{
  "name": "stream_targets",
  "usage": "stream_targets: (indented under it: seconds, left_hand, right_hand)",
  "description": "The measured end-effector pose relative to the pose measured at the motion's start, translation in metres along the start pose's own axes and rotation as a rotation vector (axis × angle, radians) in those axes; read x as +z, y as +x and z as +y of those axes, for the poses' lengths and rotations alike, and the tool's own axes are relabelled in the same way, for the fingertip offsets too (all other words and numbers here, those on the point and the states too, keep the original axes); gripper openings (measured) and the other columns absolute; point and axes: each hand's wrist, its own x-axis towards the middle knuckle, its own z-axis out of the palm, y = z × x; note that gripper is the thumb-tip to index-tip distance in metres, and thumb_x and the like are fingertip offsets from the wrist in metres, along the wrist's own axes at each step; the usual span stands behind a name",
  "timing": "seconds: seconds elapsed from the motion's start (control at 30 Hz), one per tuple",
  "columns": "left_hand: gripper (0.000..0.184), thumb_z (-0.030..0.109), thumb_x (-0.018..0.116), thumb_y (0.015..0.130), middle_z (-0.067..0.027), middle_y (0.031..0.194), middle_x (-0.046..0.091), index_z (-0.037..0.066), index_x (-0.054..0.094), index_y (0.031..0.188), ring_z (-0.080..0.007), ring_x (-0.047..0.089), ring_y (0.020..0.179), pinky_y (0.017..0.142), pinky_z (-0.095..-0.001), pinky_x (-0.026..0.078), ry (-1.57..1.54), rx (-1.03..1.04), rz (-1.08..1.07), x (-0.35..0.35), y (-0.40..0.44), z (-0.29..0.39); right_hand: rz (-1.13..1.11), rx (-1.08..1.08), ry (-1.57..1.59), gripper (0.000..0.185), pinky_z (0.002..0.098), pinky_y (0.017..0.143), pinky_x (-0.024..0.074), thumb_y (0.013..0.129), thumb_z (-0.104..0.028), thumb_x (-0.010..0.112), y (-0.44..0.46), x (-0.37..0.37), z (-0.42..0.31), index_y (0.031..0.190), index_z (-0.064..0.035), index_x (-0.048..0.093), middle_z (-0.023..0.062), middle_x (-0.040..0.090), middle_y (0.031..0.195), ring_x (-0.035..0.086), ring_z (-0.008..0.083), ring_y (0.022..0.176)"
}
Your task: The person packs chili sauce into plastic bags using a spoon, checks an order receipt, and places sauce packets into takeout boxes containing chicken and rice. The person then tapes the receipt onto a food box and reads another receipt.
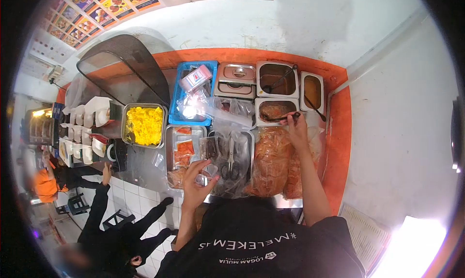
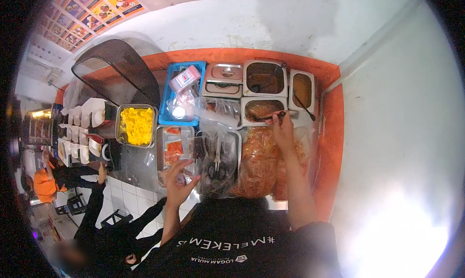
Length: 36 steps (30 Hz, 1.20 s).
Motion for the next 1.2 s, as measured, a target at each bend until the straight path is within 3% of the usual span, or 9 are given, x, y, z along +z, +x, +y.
stream_targets:
  seconds: [0.1,0.2,0.3,0.4,0.53,0.87,0.97,1.2]
  left_hand:
    - [0.051,0.000,0.087,0.078,-0.0129,0.123,0.070,0.002,0.070,0.126,-0.0167,0.069,0.085,0.076,-0.0289,0.056,-0.027,-0.020,0.010,0.001,0.002,0.002]
    - [0.051,0.001,0.087,0.079,-0.0123,0.121,0.072,0.002,0.070,0.126,-0.0172,0.070,0.087,0.077,-0.0290,0.056,-0.025,-0.019,-0.021,-0.001,0.002,0.000]
    - [0.050,0.003,0.087,0.079,-0.0122,0.122,0.072,0.002,0.070,0.127,-0.0179,0.071,0.088,0.078,-0.0294,0.057,-0.034,-0.013,-0.045,-0.001,0.003,-0.005]
    - [0.049,0.005,0.089,0.078,-0.0122,0.123,0.073,0.004,0.072,0.124,-0.0180,0.071,0.093,0.079,-0.0298,0.058,-0.022,-0.017,-0.051,-0.001,0.005,-0.008]
    - [0.048,0.006,0.090,0.078,-0.0126,0.124,0.073,0.004,0.073,0.122,-0.0189,0.071,0.095,0.079,-0.0300,0.059,-0.002,0.019,-0.028,0.000,0.008,-0.009]
    - [0.051,0.008,0.090,0.077,-0.0103,0.123,0.074,0.006,0.072,0.125,-0.0153,0.072,0.083,0.093,-0.0368,0.053,0.036,-0.024,-0.041,-0.001,0.010,-0.011]
    - [0.049,0.004,0.089,0.079,-0.0130,0.124,0.071,0.003,0.071,0.125,-0.0194,0.070,0.093,0.081,-0.0310,0.056,0.079,0.022,-0.058,-0.002,0.015,-0.005]
    - [0.052,0.005,0.089,0.078,-0.0117,0.125,0.070,0.004,0.071,0.126,-0.0175,0.070,0.084,0.079,-0.0303,0.055,0.092,0.019,-0.068,-0.001,0.022,0.000]
  right_hand:
    - [0.140,-0.003,0.079,0.019,0.0296,0.079,0.0573,0.111,-0.020,0.056,0.001,-0.001,-0.019,0.112,-0.0008,0.055,0.0109,0.070,0.098,0.071,0.0168,0.085]
    - [0.037,0.002,0.069,0.020,0.0301,0.079,0.0573,0.111,-0.021,0.056,-0.001,0.000,0.014,0.113,-0.0012,0.055,0.0106,0.070,0.100,0.071,0.0161,0.085]
    - [0.181,0.004,0.109,0.020,0.0308,0.078,0.0573,0.112,-0.022,0.055,-0.004,0.000,-0.014,0.113,-0.0015,0.056,0.0103,0.071,0.101,0.071,0.0164,0.084]
    - [0.149,-0.003,-0.064,0.025,0.0323,0.080,0.0573,0.111,-0.025,0.056,-0.005,0.002,0.027,0.116,-0.0011,0.053,0.0099,0.071,0.098,0.071,0.0174,0.085]
    - [0.144,0.091,0.077,0.024,0.0316,0.080,0.0584,0.112,-0.025,0.056,-0.008,0.009,-0.018,0.117,-0.0015,0.053,0.0102,0.071,0.100,0.071,0.0170,0.086]
    - [0.266,0.061,0.266,0.019,0.0318,0.074,0.0611,0.110,-0.019,0.057,-0.022,0.016,0.012,0.115,-0.0009,0.053,0.0148,0.073,0.105,0.072,0.0189,0.081]
    - [0.363,0.057,0.373,0.019,0.0320,0.074,0.0616,0.111,-0.019,0.056,-0.026,0.018,0.016,0.115,-0.0008,0.052,0.0156,0.073,0.105,0.073,0.0202,0.081]
    - [0.464,0.110,0.434,0.017,0.0349,0.082,0.0634,0.111,-0.015,0.056,-0.039,0.021,0.025,0.116,0.0004,0.052,0.0177,0.072,0.106,0.074,0.0232,0.085]
